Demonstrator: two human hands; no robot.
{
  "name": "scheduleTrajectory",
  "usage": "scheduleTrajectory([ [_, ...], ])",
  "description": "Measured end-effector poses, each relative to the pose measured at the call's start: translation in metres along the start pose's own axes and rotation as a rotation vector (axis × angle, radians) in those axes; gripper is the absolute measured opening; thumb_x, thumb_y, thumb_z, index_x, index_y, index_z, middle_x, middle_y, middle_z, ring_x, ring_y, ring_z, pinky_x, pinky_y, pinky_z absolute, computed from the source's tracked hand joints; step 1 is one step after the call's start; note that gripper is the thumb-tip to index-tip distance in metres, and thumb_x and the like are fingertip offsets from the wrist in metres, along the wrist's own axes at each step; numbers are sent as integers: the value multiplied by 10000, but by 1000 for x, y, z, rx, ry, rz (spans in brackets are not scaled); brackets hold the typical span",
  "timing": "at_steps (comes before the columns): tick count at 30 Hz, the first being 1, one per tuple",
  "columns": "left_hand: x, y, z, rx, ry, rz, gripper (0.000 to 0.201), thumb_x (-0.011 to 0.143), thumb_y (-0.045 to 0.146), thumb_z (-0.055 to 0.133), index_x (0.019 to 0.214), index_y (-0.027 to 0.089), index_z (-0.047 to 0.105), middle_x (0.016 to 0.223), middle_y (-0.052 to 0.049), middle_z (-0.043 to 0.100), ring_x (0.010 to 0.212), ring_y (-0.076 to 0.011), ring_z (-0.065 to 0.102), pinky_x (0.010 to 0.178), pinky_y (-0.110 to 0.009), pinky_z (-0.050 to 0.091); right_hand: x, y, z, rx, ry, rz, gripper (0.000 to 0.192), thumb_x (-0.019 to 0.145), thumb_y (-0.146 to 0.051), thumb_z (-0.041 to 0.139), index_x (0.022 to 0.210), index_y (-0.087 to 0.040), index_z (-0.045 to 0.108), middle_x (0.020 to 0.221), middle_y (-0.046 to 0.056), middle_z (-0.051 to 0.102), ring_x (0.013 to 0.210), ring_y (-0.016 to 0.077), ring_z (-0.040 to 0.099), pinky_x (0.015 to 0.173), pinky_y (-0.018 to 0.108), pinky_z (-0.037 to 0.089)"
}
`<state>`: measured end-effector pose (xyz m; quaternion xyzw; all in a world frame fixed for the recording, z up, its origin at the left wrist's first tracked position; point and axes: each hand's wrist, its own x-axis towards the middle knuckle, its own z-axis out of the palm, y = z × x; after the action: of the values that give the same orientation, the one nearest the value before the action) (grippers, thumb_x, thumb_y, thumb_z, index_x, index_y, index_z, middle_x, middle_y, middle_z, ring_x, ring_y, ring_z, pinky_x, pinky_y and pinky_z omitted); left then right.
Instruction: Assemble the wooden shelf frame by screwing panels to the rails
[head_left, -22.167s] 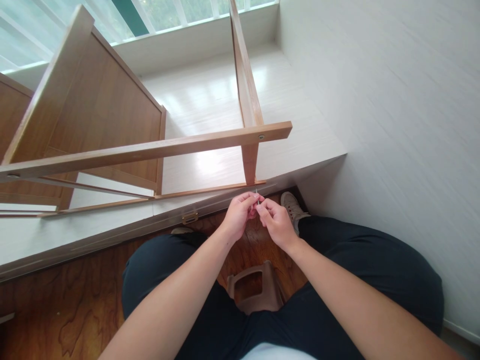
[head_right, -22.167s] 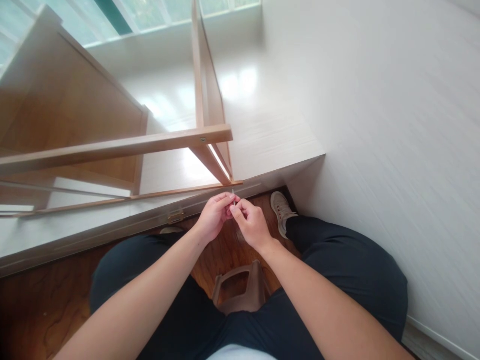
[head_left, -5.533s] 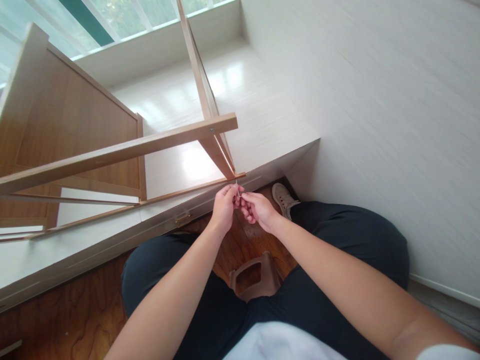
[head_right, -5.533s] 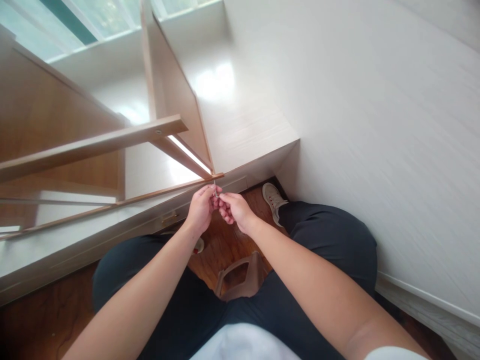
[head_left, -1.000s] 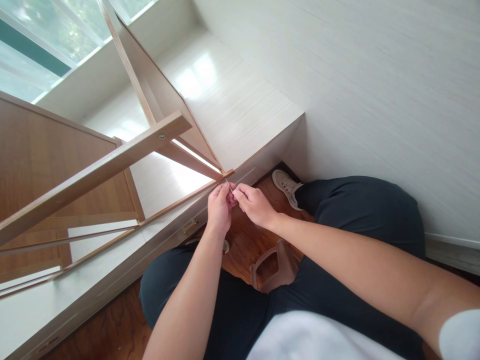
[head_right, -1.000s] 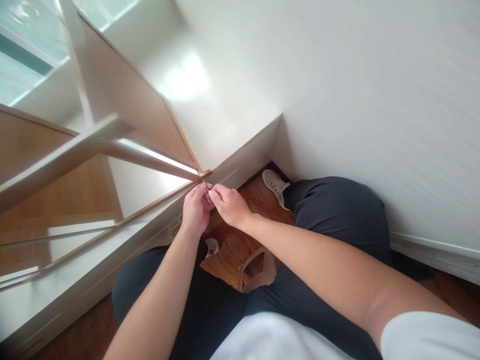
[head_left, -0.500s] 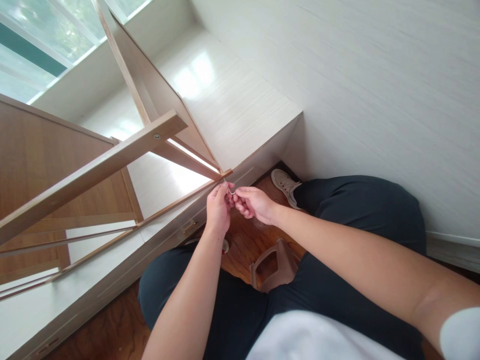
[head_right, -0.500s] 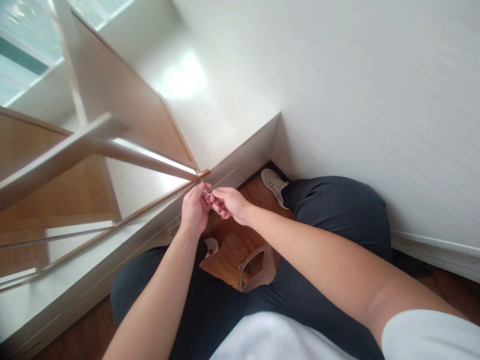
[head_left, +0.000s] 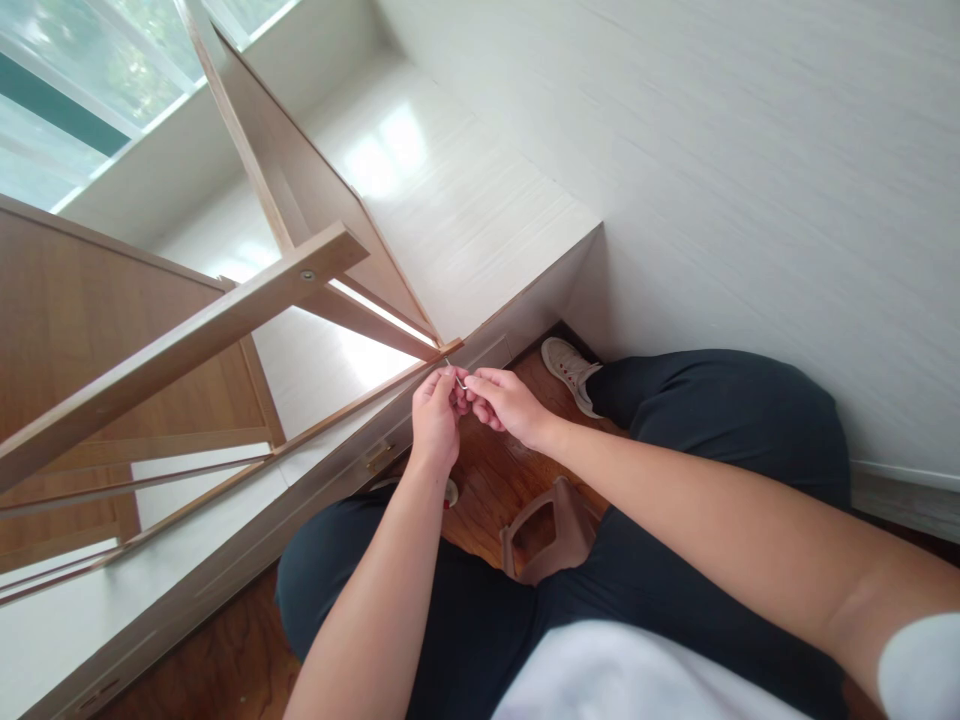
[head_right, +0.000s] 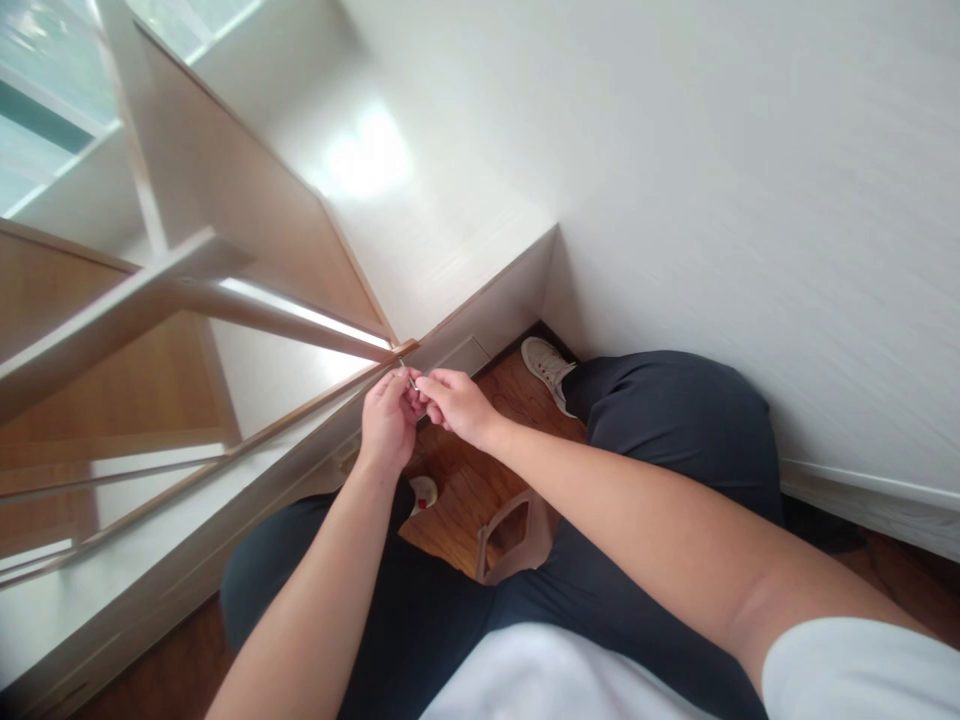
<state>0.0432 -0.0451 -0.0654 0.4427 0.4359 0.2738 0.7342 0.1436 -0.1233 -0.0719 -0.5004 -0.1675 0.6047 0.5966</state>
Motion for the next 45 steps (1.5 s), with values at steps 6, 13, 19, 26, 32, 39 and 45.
scheduleTrajectory([
  [6, 1, 1, 0, -5, 18, 4, 265, 821, 379, 819, 768, 147, 703, 632, 15, 540, 516, -95, 485, 477, -189, 400, -5, -1, 1, -343, 73, -213, 284, 953, -411, 554, 750, -212, 554, 570, -46, 536, 556, 121, 486, 589, 248, 389],
  [13, 1, 1, -2, -46, -11, -20, 263, 800, 379, 839, 781, 155, 703, 702, -10, 598, 606, -124, 572, 548, -206, 465, -9, -4, 2, -562, 110, -281, 257, 979, -393, 554, 801, -217, 612, 767, 9, 672, 717, 165, 594, 693, 271, 413],
  [19, 2, 3, -1, -53, -25, -29, 284, 767, 388, 854, 764, 155, 692, 706, -7, 595, 600, -117, 557, 542, -205, 453, -8, -5, 3, -593, 138, -287, 269, 982, -392, 557, 780, -221, 605, 774, 16, 687, 730, 178, 610, 703, 279, 418],
  [26, 1, 5, 1, -78, -49, -44, 320, 766, 406, 868, 769, 152, 673, 712, -10, 589, 602, -123, 557, 537, -209, 452, -8, -5, 3, -617, 146, -296, 275, 986, -400, 549, 786, -219, 605, 781, 16, 697, 724, 174, 618, 698, 279, 407],
  [32, 2, 3, 0, -110, -45, -49, 347, 728, 404, 901, 772, 142, 677, 706, -8, 590, 606, -116, 549, 531, -188, 445, -7, -5, 4, -642, 161, -297, 271, 976, -389, 556, 780, -210, 609, 757, 12, 698, 697, 165, 615, 679, 270, 407],
  [39, 3, 0, -1, -133, -40, -50, 322, 739, 389, 890, 769, 145, 681, 711, -4, 590, 604, -111, 552, 534, -188, 449, -5, -4, 5, -637, 165, -300, 265, 968, -392, 560, 788, -205, 618, 760, 11, 695, 696, 160, 609, 672, 263, 409],
  [45, 2, 2, 0, -140, -34, -43, 311, 747, 377, 887, 770, 144, 681, 706, 0, 591, 599, -109, 563, 537, -189, 470, -6, -3, 4, -554, 140, -302, 283, 969, -414, 555, 785, -203, 598, 680, -14, 635, 635, 141, 551, 634, 257, 382],
])
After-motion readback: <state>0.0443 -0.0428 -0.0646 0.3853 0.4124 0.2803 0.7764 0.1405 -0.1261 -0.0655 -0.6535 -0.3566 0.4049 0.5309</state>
